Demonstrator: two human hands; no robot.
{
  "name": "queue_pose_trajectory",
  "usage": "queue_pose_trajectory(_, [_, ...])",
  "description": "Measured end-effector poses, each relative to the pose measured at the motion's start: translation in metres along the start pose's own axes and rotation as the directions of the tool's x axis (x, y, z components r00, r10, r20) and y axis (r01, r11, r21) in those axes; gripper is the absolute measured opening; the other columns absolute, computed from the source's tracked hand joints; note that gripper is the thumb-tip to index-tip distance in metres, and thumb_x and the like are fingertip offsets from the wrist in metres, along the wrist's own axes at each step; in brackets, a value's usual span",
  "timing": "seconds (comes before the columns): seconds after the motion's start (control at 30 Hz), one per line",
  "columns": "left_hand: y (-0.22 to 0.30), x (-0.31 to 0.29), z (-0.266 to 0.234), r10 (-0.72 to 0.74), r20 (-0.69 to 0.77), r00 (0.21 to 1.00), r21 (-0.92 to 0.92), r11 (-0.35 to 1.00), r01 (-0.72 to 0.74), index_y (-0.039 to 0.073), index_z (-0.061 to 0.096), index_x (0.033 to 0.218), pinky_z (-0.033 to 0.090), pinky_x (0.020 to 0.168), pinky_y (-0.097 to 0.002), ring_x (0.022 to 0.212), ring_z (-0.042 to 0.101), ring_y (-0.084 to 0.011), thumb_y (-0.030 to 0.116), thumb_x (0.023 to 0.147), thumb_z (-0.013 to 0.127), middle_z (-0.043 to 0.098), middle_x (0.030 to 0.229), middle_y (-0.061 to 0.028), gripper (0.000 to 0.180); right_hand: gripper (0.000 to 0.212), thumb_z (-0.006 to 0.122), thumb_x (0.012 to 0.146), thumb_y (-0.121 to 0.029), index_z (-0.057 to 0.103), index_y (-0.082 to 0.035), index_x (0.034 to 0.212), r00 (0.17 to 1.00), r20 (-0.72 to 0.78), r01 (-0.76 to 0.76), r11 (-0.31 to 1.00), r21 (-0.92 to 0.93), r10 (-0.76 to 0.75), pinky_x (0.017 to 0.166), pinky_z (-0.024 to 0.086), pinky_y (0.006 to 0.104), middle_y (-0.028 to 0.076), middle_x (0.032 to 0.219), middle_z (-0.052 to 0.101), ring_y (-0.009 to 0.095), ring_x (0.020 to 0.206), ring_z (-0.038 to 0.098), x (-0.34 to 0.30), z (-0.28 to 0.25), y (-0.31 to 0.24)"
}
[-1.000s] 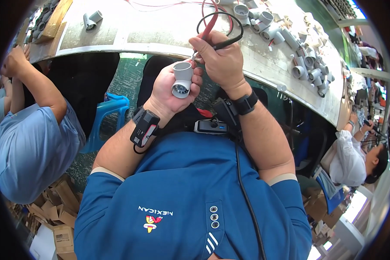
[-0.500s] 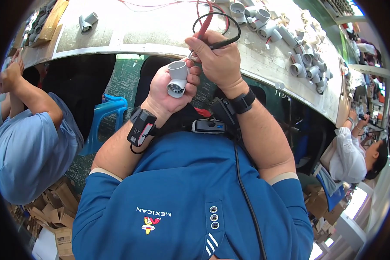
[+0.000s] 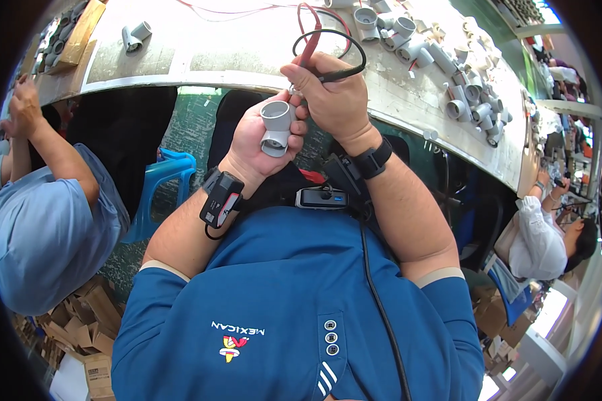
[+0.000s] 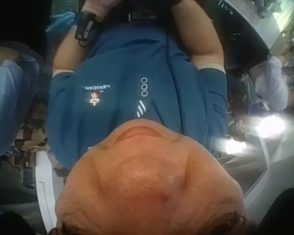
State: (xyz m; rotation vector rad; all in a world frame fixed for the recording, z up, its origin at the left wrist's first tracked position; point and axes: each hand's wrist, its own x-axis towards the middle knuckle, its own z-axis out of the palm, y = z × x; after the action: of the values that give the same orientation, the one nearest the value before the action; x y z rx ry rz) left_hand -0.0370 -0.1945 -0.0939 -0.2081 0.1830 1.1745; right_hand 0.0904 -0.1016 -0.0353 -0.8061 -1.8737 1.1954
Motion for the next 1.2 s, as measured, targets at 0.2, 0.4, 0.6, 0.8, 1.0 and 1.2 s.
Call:
queue_pose_trajectory(0.2, [0.002, 0.000, -0.001, 0.003, 0.021, 1.000, 0.009, 1.000, -0.003, 0.009, 0.064, 0.105, 0.055, 0.057, -0.0310, 0.073, 0.065, -0.0202, 0.033, 0.111, 0.043, 0.067, 0.092, -0.0072, 0.032, 0.016, 0.078, 0.093, -0.017, 0.074, -0.002, 0.097, 1.000, -0.001, -0.019, 1.000, -0.007, 0.019, 0.052, 0.048, 0.0222, 0.001, 0.072, 0.070, 0.006, 0.060, 0.063, 0.001, 0.001, -0.003])
queue_pose_trajectory(0.4, [0.008, 0.010, 0.010, -0.002, 0.027, 1.000, 0.038, 0.999, 0.001, 0.009, 0.063, 0.105, 0.055, 0.056, -0.0312, 0.071, 0.065, -0.0203, 0.033, 0.111, 0.043, 0.067, 0.092, -0.0068, 0.032, 0.014, 0.077, 0.093, -0.015, 0.073, -0.002, 0.094, 1.000, 0.000, -0.026, 0.999, 0.022, 0.026, 0.051, 0.047, 0.0215, 0.001, 0.070, 0.068, 0.005, 0.058, 0.062, 0.013, -0.006, -0.006])
queue_pose_trajectory(0.6, [0.003, 0.013, 0.008, -0.008, 0.014, 1.000, 0.040, 0.999, 0.008, 0.010, 0.063, 0.104, 0.053, 0.055, -0.0299, 0.070, 0.063, -0.0194, 0.034, 0.110, 0.043, 0.067, 0.090, -0.0057, 0.033, 0.012, 0.076, 0.094, -0.011, 0.072, -0.001, 0.089, 0.998, -0.036, -0.059, 0.998, 0.005, 0.059, 0.047, 0.044, 0.0212, 0.001, 0.066, 0.066, 0.004, 0.052, 0.058, 0.016, -0.010, -0.001])
queue_pose_trajectory(0.8, [0.002, 0.007, 0.012, -0.024, -0.075, 0.997, -0.004, 1.000, 0.024, 0.010, 0.063, 0.104, 0.052, 0.055, -0.0293, 0.071, 0.063, -0.0190, 0.035, 0.111, 0.041, 0.066, 0.089, -0.0053, 0.034, 0.011, 0.076, 0.094, -0.008, 0.071, -0.001, 0.087, 0.999, -0.024, 0.035, 0.993, 0.116, -0.033, 0.046, 0.044, 0.0216, 0.001, 0.064, 0.064, 0.004, 0.052, 0.059, 0.010, -0.003, 0.004])
queue_pose_trajectory(1.0, [0.002, 0.007, 0.021, -0.004, -0.072, 0.997, 0.007, 1.000, 0.004, 0.010, 0.062, 0.103, 0.052, 0.055, -0.0288, 0.071, 0.063, -0.0187, 0.035, 0.111, 0.041, 0.066, 0.089, -0.0046, 0.034, 0.013, 0.075, 0.095, -0.009, 0.070, 0.000, 0.087, 0.999, -0.007, 0.037, 0.989, 0.143, -0.036, 0.047, 0.045, 0.0219, 0.002, 0.065, 0.065, 0.005, 0.052, 0.059, 0.015, -0.005, 0.003])
queue_pose_trajectory(1.2, [0.001, 0.008, 0.024, -0.007, -0.104, 0.995, 0.034, 0.999, 0.010, 0.010, 0.061, 0.102, 0.052, 0.055, -0.0285, 0.070, 0.063, -0.0187, 0.034, 0.110, 0.043, 0.066, 0.088, -0.0048, 0.031, 0.012, 0.074, 0.095, -0.009, 0.070, 0.000, 0.088, 1.000, 0.010, 0.012, 0.988, 0.155, -0.014, 0.049, 0.047, 0.0226, 0.002, 0.066, 0.066, 0.005, 0.056, 0.061, 0.012, -0.010, -0.002])
